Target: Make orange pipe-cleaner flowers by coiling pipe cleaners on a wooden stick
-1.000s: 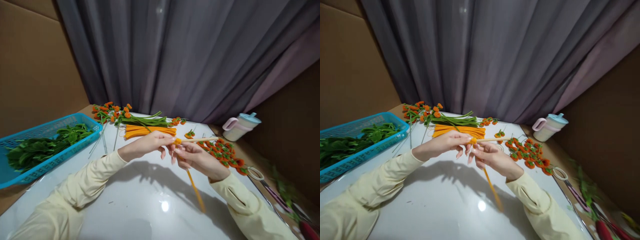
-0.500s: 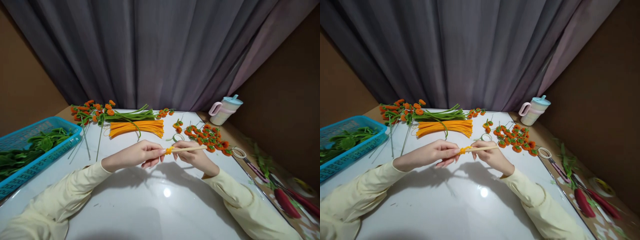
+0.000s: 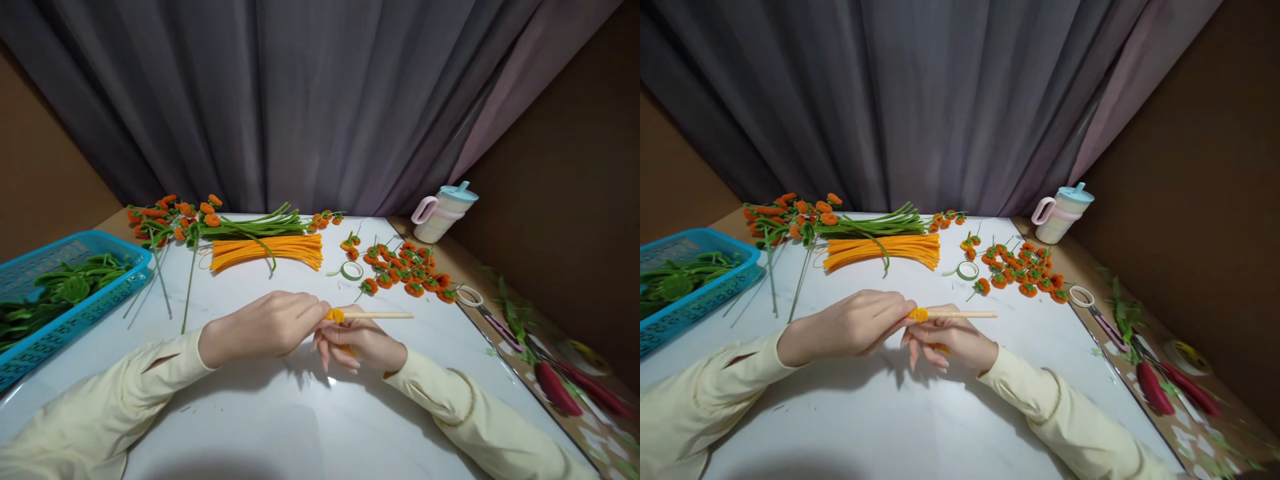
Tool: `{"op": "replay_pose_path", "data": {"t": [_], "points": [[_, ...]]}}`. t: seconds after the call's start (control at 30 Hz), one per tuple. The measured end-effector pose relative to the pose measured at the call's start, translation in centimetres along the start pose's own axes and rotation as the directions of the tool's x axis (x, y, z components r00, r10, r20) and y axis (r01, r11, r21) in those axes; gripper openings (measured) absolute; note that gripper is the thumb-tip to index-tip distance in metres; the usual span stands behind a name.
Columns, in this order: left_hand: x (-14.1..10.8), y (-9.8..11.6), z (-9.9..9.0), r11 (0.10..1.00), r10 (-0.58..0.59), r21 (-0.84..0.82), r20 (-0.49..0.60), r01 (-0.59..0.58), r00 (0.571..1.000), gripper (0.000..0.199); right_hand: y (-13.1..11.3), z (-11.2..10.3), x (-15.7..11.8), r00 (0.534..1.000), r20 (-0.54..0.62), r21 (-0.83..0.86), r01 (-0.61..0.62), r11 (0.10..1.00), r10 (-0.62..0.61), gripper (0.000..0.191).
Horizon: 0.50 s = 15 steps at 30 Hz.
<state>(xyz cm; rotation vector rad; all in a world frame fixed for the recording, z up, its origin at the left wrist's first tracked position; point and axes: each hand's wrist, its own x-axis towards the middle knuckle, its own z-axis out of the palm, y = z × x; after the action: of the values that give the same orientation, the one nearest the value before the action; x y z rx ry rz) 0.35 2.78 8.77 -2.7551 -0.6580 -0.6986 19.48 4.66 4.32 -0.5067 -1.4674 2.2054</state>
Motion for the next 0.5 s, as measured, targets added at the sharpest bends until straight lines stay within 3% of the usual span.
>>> {"op": "replay_pose_path", "data": {"t": [0.13,0.3,0.5], "points": [[0.2,-0.2,0.1,0.986,0.089,0.146,-0.021,-0.085,0.996,0.022,0.3,0.1,0.1,0.999,0.046,0.073,-0.007,0.997,0.004,0.027],[0.3,-0.6,0.5,0.971,0.138,0.206,-0.085,-0.118,0.987,0.020,0.8,0.0,0.2,0.997,0.074,0.142,0.002,0.990,-0.013,0.025],[-0.1,-0.9,1.9,0.994,0.093,0.069,-0.088,-0.087,0.992,0.031,2.1,-0.6,0.6,0.986,0.164,0.281,-0.034,0.959,-0.013,0.026]]}}
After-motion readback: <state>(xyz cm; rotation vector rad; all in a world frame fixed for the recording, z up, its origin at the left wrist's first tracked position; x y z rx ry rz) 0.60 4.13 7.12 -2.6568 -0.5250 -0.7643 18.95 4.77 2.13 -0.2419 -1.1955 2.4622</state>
